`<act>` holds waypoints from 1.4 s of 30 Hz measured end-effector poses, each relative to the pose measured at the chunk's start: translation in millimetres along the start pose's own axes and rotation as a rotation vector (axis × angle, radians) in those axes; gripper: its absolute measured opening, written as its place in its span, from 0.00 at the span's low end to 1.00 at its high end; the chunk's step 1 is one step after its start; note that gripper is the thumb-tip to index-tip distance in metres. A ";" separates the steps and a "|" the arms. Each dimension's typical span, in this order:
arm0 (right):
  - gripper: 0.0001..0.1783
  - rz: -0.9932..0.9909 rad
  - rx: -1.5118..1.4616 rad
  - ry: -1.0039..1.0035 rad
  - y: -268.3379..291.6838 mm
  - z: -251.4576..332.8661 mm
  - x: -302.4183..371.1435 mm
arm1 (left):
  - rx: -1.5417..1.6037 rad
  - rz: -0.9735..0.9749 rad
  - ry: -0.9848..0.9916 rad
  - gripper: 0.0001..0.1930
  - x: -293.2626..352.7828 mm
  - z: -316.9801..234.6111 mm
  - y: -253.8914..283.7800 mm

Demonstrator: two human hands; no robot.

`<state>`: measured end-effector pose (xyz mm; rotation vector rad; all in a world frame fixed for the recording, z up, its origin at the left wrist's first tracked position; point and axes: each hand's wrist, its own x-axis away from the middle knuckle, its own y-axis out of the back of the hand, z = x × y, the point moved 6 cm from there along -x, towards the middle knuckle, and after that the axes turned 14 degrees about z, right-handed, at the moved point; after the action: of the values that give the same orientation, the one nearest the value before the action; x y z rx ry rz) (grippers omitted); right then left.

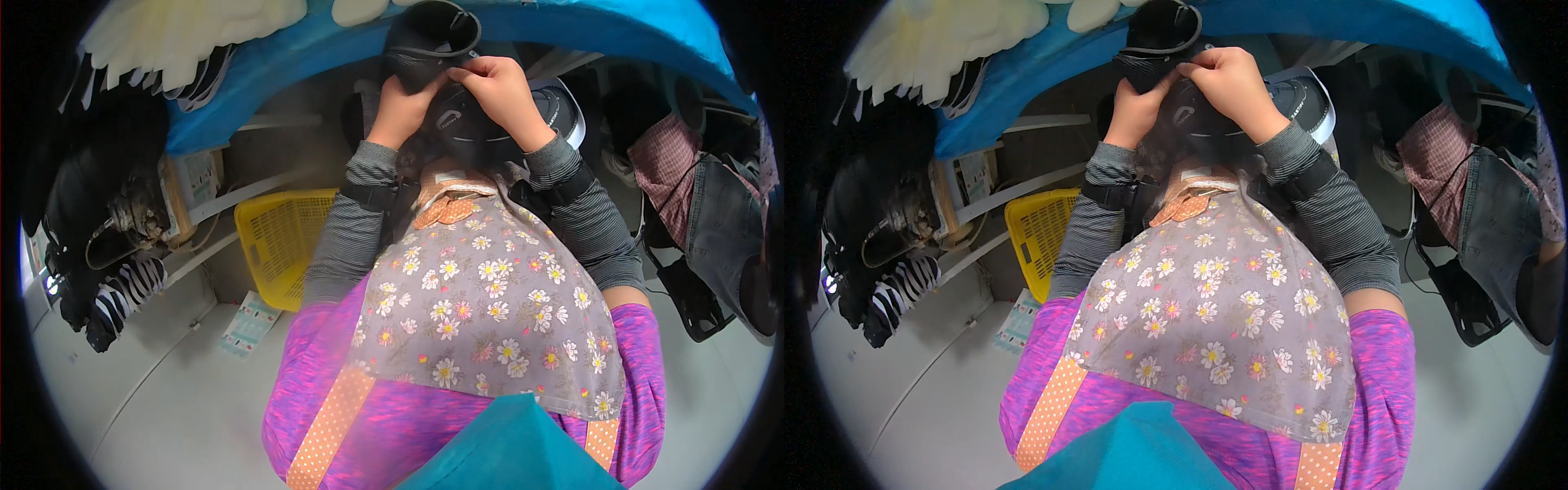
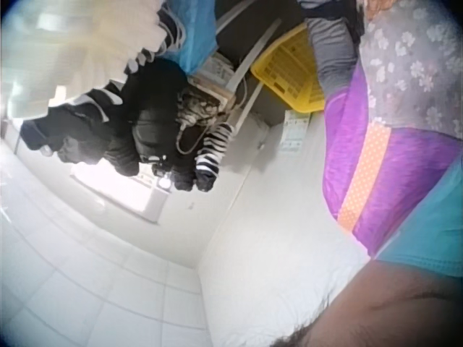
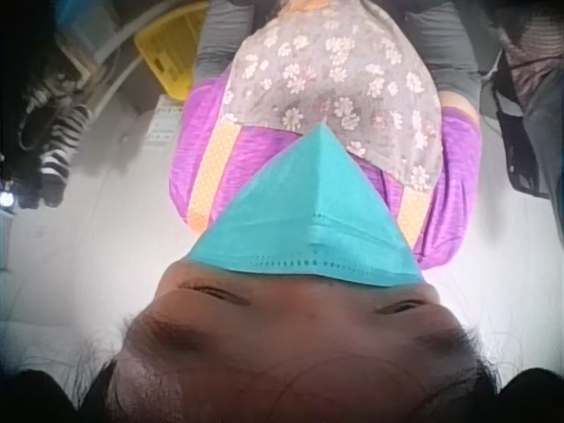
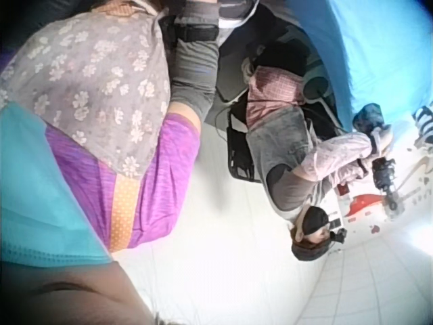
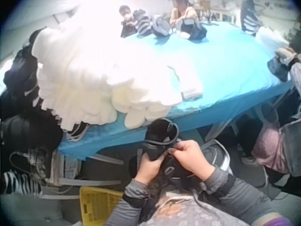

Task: Assembling shoe components by hand.

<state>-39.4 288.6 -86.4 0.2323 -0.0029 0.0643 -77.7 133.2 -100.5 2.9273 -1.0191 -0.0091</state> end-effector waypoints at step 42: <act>0.13 0.097 -0.345 -0.052 2.1 -10.9 8.8 | -0.224 -0.116 0.008 0.15 8.3 -25.2 -8.4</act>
<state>-30.8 293.7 -96.3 -0.1116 -0.0768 0.1521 -65.5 135.6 -75.7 2.7747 -0.7884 -0.1079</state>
